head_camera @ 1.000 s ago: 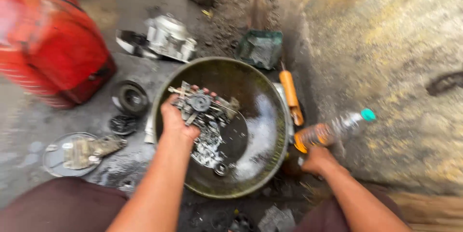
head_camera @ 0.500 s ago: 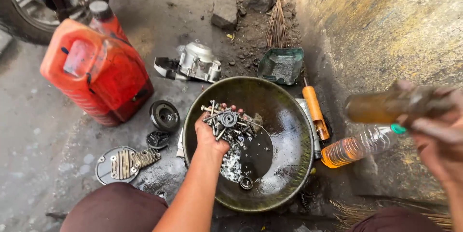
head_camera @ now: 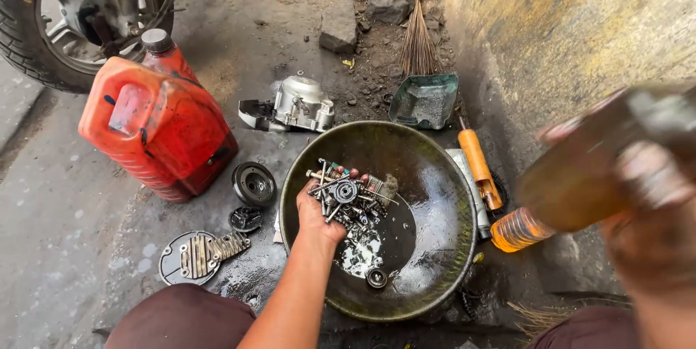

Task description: Cleaning and inspecting small motorcycle engine components and bolts in a basin of cleaning fluid.

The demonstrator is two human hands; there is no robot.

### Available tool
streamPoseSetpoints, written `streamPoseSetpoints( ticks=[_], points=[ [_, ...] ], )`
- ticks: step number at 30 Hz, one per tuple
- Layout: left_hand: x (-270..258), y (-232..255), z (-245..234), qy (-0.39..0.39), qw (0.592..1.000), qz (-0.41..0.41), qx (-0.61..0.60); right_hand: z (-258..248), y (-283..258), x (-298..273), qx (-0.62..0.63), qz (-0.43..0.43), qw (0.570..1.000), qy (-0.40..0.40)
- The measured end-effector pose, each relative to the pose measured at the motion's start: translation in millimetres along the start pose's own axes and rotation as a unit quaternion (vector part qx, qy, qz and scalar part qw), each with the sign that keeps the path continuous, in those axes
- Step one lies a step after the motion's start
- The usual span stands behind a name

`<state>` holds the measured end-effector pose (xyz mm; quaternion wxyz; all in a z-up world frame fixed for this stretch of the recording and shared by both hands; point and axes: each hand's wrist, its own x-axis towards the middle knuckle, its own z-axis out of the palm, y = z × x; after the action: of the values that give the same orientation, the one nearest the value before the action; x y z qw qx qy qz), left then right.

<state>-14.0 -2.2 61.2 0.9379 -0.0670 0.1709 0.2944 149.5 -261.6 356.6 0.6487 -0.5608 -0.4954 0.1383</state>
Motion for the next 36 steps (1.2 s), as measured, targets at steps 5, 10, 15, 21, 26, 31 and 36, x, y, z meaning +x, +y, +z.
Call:
streamPoseSetpoints(
  ticks=[5, 10, 15, 21, 26, 31, 36],
  points=[
    [7, 2, -14, -0.027, 0.999, -0.010, 0.018, 96, 32, -46, -0.066, -0.028, 0.995, 0.071],
    [6, 4, -19, -0.022, 0.999, -0.021, 0.007, 123, 79, -94, 0.318, 0.287, 0.904, -0.008],
    [11, 1, -24, -0.021, 0.999, -0.033, 0.019, 120, 121, -132, 0.293, 0.512, 0.791, -0.161],
    [9, -8, -18, 0.001, 0.998, -0.051, 0.033, 113, 119, -134, 0.373, 0.562, 0.738, -0.032],
    [6, -12, -15, 0.027, 0.998, -0.050, 0.038, 114, 111, -130, 0.355, 0.556, 0.751, -0.021],
    [8, -12, -24, 0.003, 0.997, -0.056, 0.048, 104, 123, -144, 0.345, 0.551, 0.758, -0.052],
    [4, -14, -21, 0.016, 0.996, -0.069, 0.054, 110, 116, -141, 0.321, 0.567, 0.757, -0.049]
  ],
)
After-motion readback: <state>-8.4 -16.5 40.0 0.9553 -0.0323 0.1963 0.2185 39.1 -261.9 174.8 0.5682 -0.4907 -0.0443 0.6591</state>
